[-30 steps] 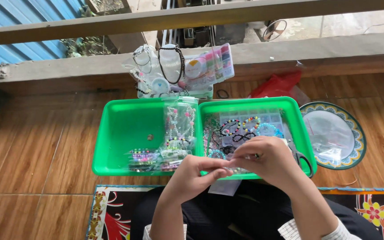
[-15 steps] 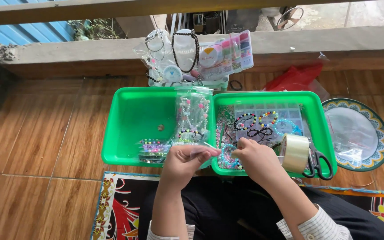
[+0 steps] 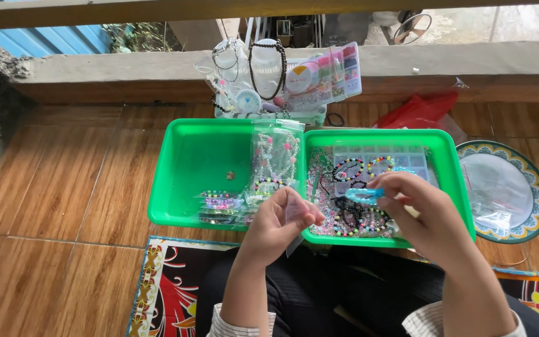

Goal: Packaging handmade beaded bracelets into small plastic bags and sealing them with tape and scissors.

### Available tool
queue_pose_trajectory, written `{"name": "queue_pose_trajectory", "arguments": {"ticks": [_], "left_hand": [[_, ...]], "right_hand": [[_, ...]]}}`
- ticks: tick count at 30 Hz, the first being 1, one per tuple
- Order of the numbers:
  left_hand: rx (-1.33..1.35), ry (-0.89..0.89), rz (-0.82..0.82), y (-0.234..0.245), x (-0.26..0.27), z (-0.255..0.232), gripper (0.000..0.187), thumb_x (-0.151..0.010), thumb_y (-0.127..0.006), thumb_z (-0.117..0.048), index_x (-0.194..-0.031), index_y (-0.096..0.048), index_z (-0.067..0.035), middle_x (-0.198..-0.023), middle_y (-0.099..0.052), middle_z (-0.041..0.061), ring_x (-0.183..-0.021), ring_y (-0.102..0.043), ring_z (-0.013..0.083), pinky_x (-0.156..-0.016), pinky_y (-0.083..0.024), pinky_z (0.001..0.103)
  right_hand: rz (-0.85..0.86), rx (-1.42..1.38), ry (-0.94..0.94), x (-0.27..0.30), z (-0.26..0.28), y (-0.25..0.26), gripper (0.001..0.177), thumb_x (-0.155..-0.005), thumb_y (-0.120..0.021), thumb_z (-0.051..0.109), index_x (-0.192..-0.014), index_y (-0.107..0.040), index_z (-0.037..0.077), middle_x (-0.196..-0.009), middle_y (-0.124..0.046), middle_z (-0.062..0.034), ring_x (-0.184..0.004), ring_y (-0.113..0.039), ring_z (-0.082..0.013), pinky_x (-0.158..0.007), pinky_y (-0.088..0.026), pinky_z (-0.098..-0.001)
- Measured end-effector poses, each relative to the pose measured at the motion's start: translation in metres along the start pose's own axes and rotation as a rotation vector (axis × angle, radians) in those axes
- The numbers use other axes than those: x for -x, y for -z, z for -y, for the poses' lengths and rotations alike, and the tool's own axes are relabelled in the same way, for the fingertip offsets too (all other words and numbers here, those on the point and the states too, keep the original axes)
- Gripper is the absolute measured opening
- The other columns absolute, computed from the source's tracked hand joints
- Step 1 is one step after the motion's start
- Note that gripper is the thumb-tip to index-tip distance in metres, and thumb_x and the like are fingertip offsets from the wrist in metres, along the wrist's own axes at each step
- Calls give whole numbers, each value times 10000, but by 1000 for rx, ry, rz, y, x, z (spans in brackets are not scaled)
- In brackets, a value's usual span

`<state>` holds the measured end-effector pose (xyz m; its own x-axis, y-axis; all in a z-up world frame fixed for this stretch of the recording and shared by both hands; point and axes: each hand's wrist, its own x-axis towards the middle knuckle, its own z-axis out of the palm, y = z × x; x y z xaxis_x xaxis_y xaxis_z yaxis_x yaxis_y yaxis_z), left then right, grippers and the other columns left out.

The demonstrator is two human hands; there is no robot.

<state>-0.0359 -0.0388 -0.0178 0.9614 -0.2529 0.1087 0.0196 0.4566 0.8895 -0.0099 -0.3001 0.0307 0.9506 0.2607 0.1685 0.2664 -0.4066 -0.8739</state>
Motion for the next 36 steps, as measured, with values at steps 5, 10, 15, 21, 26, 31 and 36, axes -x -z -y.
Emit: {"name": "queue_pose_trajectory", "arguments": {"ticks": [5,10,15,21,26,31,36], "left_hand": [[-30,46,113,-18,-1,11,276,-914,-763,-78,-1111,-569,-61,-990,-719,95,-923,-709,164,-852,-577,268],[-47,105,213,-35,-1,9,276,-912,-773,-104,-1133,-614,-63,-989,-722,93,-915,-705,160,-824,-546,249],[44,84,230,-33,4,32,413,-898,-772,9,-1265,-588,-43,-1018,-729,141,-960,-729,216,-866,-606,306],[-25,148,259,-41,2,13,342,-893,-770,-28,-1209,-646,11,-1053,-731,114,-966,-710,170,-898,-583,276],[-37,158,282,-39,2,10,210,-924,-751,-40,-1118,-683,2,-1043,-744,79,-929,-695,126,-880,-563,245],[-80,103,270,-14,-1,20,316,-919,-714,59,-1222,-633,17,-1064,-748,157,-982,-746,217,-867,-627,291],[-214,-55,-71,13,-6,10,205,-952,-742,-138,-1011,-789,53,-861,-793,171,-812,-752,186,-808,-640,366]], "right_hand": [[-95,-355,-35,26,-9,19,323,-877,-533,-168,-1163,-584,-26,-1246,-696,-168,-834,-682,-181,-733,-568,-255],[-97,-440,-1,41,-7,24,184,-915,-593,-76,-1093,-610,-34,-966,-745,-161,-720,-733,-176,-612,-612,-241],[23,-370,-4,40,9,25,224,-860,-632,-73,-1078,-654,-26,-746,-792,-110,-640,-743,-151,-552,-595,-237],[63,-287,-15,36,12,18,175,-828,-685,-43,-998,-720,-21,-711,-760,-65,-595,-707,-118,-540,-575,-224],[44,-54,55,28,24,12,228,-746,-767,-18,-961,-750,56,-778,-779,-4,-595,-659,-90,-522,-496,-217],[-105,-228,-21,29,11,6,306,-813,-696,-112,-1108,-687,-31,-851,-756,-87,-723,-718,-130,-627,-578,-217],[-119,112,64,4,-14,-31,240,-865,-733,12,-1100,-761,53,-837,-765,-130,-760,-787,-296,-710,-625,-359]]}}
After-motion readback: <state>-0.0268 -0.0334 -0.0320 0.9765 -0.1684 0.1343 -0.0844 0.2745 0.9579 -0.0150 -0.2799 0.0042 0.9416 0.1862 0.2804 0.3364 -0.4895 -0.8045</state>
